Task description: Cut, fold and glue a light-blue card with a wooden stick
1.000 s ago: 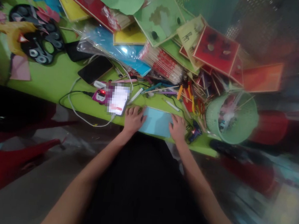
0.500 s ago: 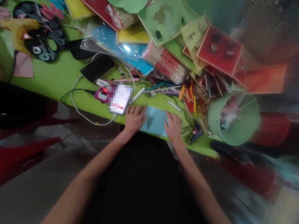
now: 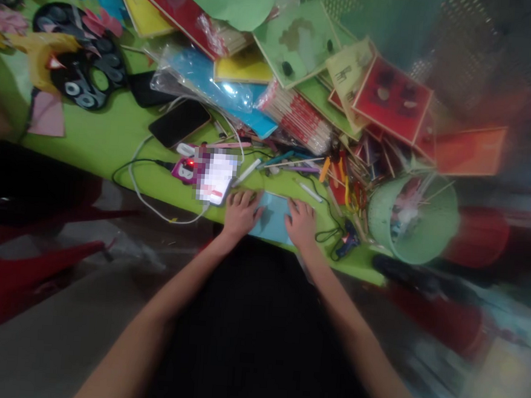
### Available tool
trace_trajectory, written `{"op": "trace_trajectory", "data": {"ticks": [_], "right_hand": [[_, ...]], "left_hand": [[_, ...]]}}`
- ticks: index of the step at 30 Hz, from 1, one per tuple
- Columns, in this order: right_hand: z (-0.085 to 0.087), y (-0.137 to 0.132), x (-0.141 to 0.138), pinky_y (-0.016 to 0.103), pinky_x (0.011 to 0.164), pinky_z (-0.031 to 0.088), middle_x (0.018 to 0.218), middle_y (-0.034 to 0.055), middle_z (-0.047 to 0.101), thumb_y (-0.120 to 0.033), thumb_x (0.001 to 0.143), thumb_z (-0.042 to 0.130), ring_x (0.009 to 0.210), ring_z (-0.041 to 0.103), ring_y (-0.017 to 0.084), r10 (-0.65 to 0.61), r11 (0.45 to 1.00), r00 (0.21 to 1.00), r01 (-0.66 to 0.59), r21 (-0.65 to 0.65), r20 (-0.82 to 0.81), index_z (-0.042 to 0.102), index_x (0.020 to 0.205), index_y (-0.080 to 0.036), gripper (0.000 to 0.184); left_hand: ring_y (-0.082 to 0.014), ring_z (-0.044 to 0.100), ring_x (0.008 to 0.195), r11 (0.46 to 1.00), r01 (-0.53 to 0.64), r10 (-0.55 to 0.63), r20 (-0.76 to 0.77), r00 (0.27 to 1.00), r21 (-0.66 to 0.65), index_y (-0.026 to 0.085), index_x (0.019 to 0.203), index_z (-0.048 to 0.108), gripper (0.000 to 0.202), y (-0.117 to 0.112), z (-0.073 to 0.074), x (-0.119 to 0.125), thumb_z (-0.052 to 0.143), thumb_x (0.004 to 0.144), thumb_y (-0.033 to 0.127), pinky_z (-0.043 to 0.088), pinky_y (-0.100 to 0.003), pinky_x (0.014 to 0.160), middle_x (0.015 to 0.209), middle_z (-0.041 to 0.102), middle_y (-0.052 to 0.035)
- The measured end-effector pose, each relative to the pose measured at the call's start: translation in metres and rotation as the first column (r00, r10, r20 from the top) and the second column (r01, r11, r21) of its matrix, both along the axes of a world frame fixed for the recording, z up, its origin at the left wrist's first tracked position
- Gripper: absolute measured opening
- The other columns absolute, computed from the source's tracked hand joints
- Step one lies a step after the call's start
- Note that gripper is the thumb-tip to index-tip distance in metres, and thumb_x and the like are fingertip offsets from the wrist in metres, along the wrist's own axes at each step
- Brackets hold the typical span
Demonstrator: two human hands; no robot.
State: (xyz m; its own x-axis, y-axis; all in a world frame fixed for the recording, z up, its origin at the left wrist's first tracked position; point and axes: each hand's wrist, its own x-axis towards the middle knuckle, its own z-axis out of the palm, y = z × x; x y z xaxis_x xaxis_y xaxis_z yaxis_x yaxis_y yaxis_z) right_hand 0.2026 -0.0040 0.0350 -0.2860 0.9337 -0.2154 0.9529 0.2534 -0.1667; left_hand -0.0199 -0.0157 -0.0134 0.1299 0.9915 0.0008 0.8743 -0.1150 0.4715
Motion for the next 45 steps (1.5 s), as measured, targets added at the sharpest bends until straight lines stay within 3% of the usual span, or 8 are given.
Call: {"op": "trace_trajectory", "data": {"ticks": [16,26,35,45], "right_hand": [[0.005,-0.006,0.003,0.045,0.105,0.038,0.138,0.0149,0.064,-0.029,0.101,0.050,0.121,0.052,0.030,-0.039,0.999,0.999,0.039,-0.002,-0.026,0.056,0.150,-0.016,0.051],[0.015,-0.024,0.054,0.045,0.107,0.039,0.140,0.0150,0.063,-0.029,0.101,0.048,0.124,0.052,0.031,-0.253,0.965,0.967,0.252,0.065,0.004,0.059,0.148,-0.017,0.050],[0.011,-0.029,0.058,0.044,0.106,0.037,0.143,0.0165,0.060,-0.030,0.101,0.049,0.122,0.050,0.031,-0.198,0.980,0.971,0.199,0.005,0.131,0.054,0.151,-0.017,0.052],[0.010,-0.028,0.060,0.045,0.105,0.037,0.137,0.0168,0.063,-0.031,0.101,0.049,0.120,0.051,0.032,-0.176,0.984,0.978,0.176,0.013,0.108,0.056,0.150,-0.015,0.052]], "left_hand": [[-0.0349,0.054,0.121,1.000,0.014,-0.014,-0.002,1.000,-0.026,0.028,0.152,0.057,0.053,0.000,0.006,0.000,0.043,0.104,0.050,0.035,-0.053,0.109,0.134,0.064,-0.0153],[-0.0374,0.052,0.122,0.999,0.015,-0.015,0.005,1.000,-0.048,0.029,0.154,0.054,0.055,0.001,0.005,0.000,0.042,0.104,0.050,0.034,-0.058,0.109,0.135,0.062,-0.0168],[-0.0387,0.053,0.120,0.998,-0.019,0.023,0.060,0.998,-0.056,0.031,0.150,0.058,0.054,0.002,0.004,0.001,0.046,0.102,0.051,0.035,-0.062,0.109,0.133,0.062,-0.0175],[-0.0388,0.052,0.121,0.998,0.003,-0.002,0.018,1.000,-0.056,0.029,0.154,0.054,0.056,0.001,0.003,0.001,0.043,0.103,0.051,0.035,-0.059,0.109,0.135,0.062,-0.0171]]}}
